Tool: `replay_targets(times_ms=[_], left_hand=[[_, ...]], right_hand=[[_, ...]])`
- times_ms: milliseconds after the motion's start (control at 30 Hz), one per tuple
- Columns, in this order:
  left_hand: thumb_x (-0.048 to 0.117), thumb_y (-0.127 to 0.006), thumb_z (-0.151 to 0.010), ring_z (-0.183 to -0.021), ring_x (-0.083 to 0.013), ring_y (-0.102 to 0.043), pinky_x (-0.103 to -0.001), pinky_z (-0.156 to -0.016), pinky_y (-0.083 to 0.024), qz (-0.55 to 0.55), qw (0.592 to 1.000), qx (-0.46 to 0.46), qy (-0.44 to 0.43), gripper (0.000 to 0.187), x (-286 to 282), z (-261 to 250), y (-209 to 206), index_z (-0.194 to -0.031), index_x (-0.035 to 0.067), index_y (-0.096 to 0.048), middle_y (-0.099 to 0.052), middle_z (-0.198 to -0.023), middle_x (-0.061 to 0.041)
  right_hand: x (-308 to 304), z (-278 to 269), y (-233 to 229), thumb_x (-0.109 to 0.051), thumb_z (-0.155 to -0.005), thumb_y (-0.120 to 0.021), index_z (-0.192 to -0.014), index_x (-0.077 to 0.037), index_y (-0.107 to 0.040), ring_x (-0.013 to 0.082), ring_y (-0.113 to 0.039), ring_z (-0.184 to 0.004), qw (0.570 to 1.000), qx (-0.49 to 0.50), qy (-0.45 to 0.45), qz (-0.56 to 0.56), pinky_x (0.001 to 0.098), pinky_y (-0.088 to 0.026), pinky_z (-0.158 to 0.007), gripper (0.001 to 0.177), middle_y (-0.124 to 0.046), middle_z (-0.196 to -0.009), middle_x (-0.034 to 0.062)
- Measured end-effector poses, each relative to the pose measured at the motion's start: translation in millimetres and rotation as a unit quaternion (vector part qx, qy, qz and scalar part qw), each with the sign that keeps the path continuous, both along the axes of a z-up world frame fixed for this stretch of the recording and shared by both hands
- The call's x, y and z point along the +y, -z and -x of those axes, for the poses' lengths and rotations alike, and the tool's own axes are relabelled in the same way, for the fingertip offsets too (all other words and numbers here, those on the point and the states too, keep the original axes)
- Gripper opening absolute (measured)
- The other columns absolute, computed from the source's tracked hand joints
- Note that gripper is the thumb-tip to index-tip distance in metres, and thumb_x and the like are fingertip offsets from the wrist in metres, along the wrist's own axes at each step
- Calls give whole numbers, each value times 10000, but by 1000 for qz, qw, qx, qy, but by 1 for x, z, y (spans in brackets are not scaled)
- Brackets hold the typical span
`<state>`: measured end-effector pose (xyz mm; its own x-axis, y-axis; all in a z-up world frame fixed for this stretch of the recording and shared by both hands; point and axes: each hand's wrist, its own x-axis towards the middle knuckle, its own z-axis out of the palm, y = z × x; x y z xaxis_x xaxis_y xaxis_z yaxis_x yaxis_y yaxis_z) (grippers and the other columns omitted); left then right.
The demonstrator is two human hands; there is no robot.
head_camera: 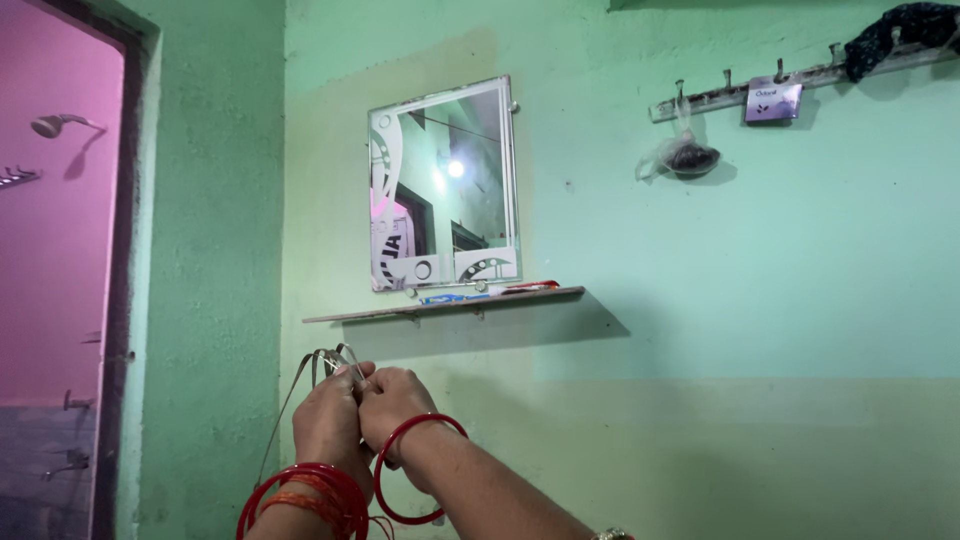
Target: The person organizes bathroom items on the floor, including toothbrushes, toothpaste, and a metal stand. They place the toothbrushes and toothpaste on a shelf under a mirror and hang the metal stand on the wall.
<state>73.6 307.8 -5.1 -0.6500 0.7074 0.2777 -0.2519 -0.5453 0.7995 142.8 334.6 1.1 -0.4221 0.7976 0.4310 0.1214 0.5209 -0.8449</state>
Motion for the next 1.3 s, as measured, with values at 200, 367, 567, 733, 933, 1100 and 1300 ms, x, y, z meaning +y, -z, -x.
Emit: replay_targets(times_ms=[200, 367, 567, 733, 933, 1100, 1300], left_hand=[[182, -461, -1039, -1093, -213, -648, -414, -936, -524, 59, 997, 23, 45, 349, 11, -12, 0, -1307, 77, -658, -687, -1207, -93], [284, -412, -1069, -1070, -243, -670, -400, -934, -540, 46, 997, 21, 61, 420, 61, -15, 8, -1315, 31, -641, -697, -1233, -146], [298, -478, -1046, -1031, -247, -659, -392, -887, -534, 8, 998, -20, 55, 414, 141, -21, 18, -1296, 14, -644, -695, -1212, -139], [312, -551, -1031, -1011, -257, -640, -408, -857, -527, 35, 997, -49, 45, 414, 183, -38, 28, -1283, -2, -645, -685, -1180, -148], [345, -528, -1031, -1010, -250, -627, -427, -826, -522, 61, 996, -61, 33, 400, 197, -70, 44, -1297, 66, -635, -664, -1182, -119], [374, -507, -1033, -1016, -241, -620, -432, -811, -520, 81, 994, -75, 28, 409, 211, -91, 72, -1313, 98, -621, -650, -1189, -102], [409, -482, -1035, -1023, -231, -611, -438, -792, -517, 102, 991, -82, 18, 420, 230, -104, 106, -1331, 136, -603, -634, -1198, -82]], right_hand=[[25, -6, 5, -297, -1053, -467, -1168, -102, -682, 99, -464, -515, 999, -11, 21, 28, 306, -343, -449, 312, -653, -790, 29], [72, -5, 14, -245, -1031, -495, -1208, -111, -672, 125, -595, -603, 999, 38, 12, 14, 313, -438, -495, 284, -705, -875, 43], [173, -2, 30, -227, -1014, -537, -1115, -58, -689, 212, -678, -773, 998, 41, 13, -50, 358, -522, -673, 249, -726, -950, 123], [231, -8, 45, -221, -988, -585, -1054, -24, -693, 268, -700, -903, 993, 41, 18, -113, 384, -539, -822, 234, -730, -1006, 175], [236, -41, 56, -214, -1010, -522, -1091, -34, -673, 244, -698, -967, 999, 18, -10, -25, 384, -536, -844, 249, -724, -1072, 131], [262, -52, 82, -191, -1015, -523, -1148, -47, -655, 227, -686, -970, 1000, 12, -17, -18, 380, -540, -858, 236, -707, -1099, 122], [286, -55, 112, -162, -1012, -498, -1140, -66, -665, 227, -709, -967, 1000, 10, 1, 17, 373, -547, -859, 231, -723, -1076, 127]])
